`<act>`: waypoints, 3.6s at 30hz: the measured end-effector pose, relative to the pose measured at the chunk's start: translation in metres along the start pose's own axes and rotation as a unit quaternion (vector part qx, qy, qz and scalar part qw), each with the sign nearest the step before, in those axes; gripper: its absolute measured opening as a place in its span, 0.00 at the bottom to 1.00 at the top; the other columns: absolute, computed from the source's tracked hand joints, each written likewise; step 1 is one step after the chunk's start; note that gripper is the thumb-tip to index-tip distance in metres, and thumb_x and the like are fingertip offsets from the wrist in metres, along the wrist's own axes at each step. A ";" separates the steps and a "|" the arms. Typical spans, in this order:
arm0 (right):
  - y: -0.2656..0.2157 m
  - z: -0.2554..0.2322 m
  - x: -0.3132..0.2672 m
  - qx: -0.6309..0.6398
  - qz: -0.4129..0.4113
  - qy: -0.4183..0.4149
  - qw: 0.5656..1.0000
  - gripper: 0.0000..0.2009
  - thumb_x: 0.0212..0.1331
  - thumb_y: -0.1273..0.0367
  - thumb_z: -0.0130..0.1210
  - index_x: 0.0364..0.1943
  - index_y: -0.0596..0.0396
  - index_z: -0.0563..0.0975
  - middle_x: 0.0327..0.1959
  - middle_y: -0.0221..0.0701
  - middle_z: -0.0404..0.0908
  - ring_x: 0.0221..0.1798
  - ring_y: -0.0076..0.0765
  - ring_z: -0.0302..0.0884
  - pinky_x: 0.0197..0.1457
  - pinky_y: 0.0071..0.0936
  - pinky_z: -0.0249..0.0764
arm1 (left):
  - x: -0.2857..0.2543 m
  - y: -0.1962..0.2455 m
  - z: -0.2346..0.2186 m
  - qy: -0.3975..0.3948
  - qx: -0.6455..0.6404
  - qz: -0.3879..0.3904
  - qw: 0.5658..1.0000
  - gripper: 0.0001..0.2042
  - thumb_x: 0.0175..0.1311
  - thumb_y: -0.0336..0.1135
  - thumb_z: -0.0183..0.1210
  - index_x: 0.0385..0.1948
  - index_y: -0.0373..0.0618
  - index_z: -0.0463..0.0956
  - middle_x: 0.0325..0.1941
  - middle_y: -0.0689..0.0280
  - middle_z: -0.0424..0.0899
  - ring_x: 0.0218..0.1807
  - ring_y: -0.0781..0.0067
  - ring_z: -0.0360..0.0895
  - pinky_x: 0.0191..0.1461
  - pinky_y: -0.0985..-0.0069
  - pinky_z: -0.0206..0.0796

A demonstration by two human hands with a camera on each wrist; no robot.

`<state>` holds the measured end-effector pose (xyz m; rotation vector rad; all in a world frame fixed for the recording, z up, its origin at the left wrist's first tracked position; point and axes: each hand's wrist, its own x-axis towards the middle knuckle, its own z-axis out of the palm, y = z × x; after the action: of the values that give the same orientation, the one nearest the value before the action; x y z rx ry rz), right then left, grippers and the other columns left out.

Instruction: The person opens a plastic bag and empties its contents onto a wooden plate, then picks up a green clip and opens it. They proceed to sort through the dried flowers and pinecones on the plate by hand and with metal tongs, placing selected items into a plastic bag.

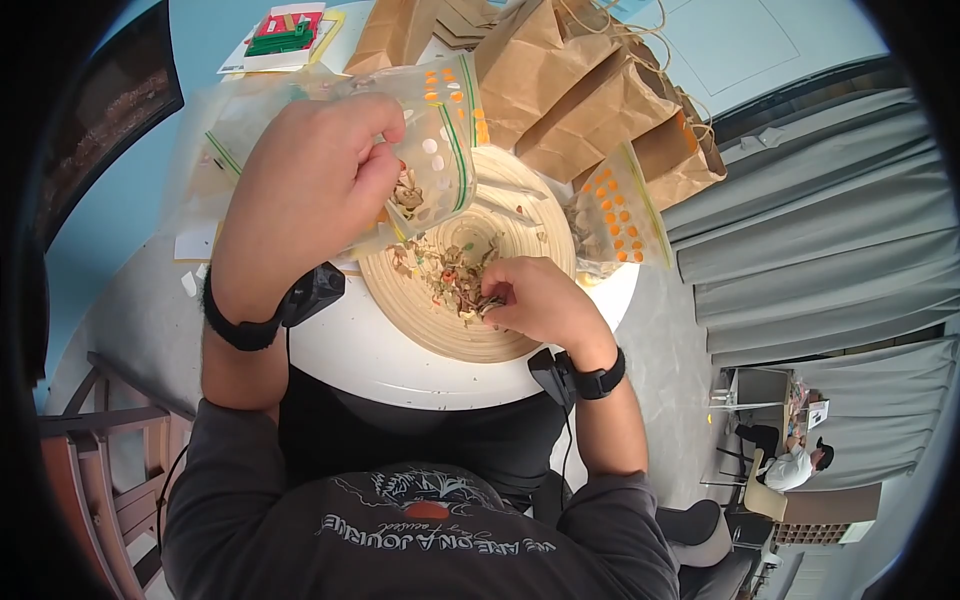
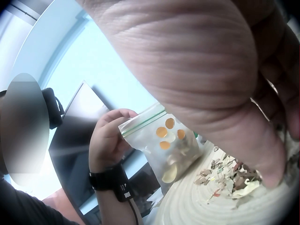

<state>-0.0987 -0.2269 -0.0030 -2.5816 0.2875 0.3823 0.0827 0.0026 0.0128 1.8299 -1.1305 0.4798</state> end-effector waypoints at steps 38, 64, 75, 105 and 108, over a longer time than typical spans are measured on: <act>-0.059 -0.026 0.037 0.267 -0.188 0.291 0.899 0.14 0.64 0.81 0.68 0.53 0.65 0.84 0.47 0.33 0.90 0.46 0.24 0.88 0.50 0.21 0.85 | -0.001 -0.003 -0.003 0.013 -0.020 0.001 1.000 0.04 0.60 0.25 0.59 0.34 0.35 0.79 0.25 0.47 0.81 0.27 0.43 0.80 0.33 0.55 0.69; 0.062 0.105 -0.076 0.501 -0.018 0.452 0.737 0.20 0.72 0.77 0.56 0.17 0.56 0.73 0.17 0.28 0.75 0.17 0.19 0.62 0.22 0.22 0.56 | 0.000 0.032 -0.009 -0.118 -0.020 -0.018 0.993 0.09 0.67 0.35 0.68 0.31 0.38 0.83 0.13 0.61 0.73 0.14 0.69 0.64 0.23 0.68 0.55; 0.084 0.121 -0.071 0.623 -0.070 0.440 0.643 0.22 0.71 0.75 0.60 0.14 0.53 0.72 0.15 0.24 0.74 0.17 0.16 0.61 0.21 0.21 0.56 | -0.006 0.065 -0.009 -0.256 0.159 0.048 0.952 0.12 0.64 0.39 0.70 0.31 0.37 0.83 0.19 0.56 0.78 0.23 0.58 0.78 0.30 0.62 0.66; 0.038 0.057 -0.106 0.488 -0.210 0.410 0.741 0.11 0.68 0.67 0.69 0.32 0.59 0.83 0.27 0.21 0.81 0.28 0.15 0.71 0.33 0.21 0.71 | 0.000 0.183 -0.082 -0.114 -0.007 -0.039 0.993 0.07 0.78 0.24 0.57 0.50 0.32 0.79 0.30 0.65 0.86 0.21 0.85 0.73 0.24 0.84 0.62; 0.020 0.024 -0.111 0.515 -0.219 0.369 0.742 0.07 0.68 0.70 0.69 0.43 0.60 0.86 0.34 0.20 0.84 0.34 0.13 0.74 0.40 0.18 0.73 | -0.006 0.197 -0.073 -0.151 -0.071 -0.043 0.985 0.15 0.77 0.24 0.59 0.61 0.33 0.74 0.35 0.62 0.90 0.21 0.87 0.71 0.24 0.85 0.61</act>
<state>-0.2131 -0.2170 0.0040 -1.4623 0.0842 -0.8037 -0.0793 0.0338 0.1431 1.8576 -1.2473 0.0688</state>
